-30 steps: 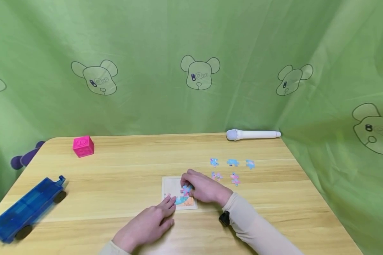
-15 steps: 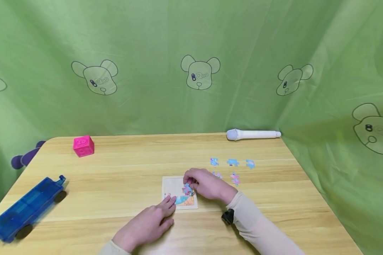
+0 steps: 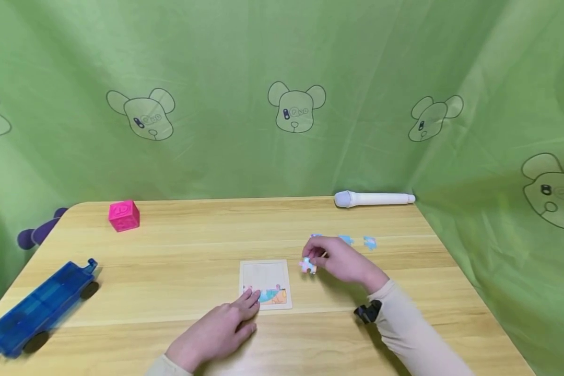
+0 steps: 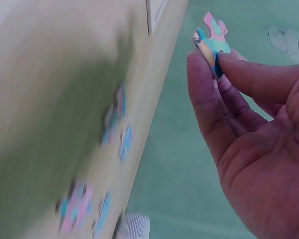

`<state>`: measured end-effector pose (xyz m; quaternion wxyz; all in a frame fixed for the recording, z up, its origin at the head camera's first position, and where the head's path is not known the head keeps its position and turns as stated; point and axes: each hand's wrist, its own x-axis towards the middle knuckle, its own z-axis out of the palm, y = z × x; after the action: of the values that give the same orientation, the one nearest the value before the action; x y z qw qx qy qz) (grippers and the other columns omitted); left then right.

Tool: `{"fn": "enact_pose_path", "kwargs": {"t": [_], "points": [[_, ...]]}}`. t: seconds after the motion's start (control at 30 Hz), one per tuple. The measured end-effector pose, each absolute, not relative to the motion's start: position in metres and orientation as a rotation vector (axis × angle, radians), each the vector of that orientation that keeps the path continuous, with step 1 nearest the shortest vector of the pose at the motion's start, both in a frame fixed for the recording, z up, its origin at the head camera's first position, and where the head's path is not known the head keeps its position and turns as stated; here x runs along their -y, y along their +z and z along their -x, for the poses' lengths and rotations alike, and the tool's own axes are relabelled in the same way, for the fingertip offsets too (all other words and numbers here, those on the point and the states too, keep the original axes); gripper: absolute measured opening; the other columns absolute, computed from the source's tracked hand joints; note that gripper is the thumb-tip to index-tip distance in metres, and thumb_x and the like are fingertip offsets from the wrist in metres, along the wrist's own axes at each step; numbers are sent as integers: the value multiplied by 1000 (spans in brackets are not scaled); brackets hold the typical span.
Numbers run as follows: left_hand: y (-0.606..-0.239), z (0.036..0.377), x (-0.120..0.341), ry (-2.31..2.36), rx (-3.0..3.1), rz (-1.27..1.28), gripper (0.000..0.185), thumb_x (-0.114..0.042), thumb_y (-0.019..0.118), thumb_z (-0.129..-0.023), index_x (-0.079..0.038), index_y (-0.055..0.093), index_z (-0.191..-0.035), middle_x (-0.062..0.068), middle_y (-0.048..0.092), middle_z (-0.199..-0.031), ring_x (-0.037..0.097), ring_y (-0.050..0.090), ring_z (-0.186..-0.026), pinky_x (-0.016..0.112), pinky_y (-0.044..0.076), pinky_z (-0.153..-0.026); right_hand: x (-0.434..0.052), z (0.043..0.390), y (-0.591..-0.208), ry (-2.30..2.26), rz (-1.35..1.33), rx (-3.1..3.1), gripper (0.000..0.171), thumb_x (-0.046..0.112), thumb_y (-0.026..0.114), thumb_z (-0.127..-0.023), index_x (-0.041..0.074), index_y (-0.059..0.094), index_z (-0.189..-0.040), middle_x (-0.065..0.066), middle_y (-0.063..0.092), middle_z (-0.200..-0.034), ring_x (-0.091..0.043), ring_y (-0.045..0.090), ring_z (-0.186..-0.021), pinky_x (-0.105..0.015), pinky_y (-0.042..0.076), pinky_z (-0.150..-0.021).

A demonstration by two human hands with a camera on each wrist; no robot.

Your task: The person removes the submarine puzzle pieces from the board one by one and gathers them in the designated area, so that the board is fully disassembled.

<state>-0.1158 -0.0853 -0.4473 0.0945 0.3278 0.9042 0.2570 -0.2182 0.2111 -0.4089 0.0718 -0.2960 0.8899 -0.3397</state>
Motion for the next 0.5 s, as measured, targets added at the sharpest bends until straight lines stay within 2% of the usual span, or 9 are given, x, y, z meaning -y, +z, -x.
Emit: {"fn": "enact_pose_path", "kwargs": {"t": [0.2, 0.5], "points": [[-447, 116, 86, 768, -2679, -965, 44, -21, 55, -101, 5, 52, -138, 12, 39, -152, 28, 32, -141, 47, 33, -110, -245, 221, -402, -1027, 817, -2708, 19, -11, 60, -89, 7, 67, -95, 0, 62, -86, -17, 58, -82, -32, 53, -72], [-446, 115, 86, 755, -2690, -967, 44, -21, 55, -101, 5, 53, -137, 12, 39, -151, 28, 33, -141, 47, 33, -111, -291, 224, -397, -918, 682, -2736, 18, -11, 59, -88, 4, 66, -92, -4, 61, -82, -19, 58, -76, -27, 51, -63]]}}
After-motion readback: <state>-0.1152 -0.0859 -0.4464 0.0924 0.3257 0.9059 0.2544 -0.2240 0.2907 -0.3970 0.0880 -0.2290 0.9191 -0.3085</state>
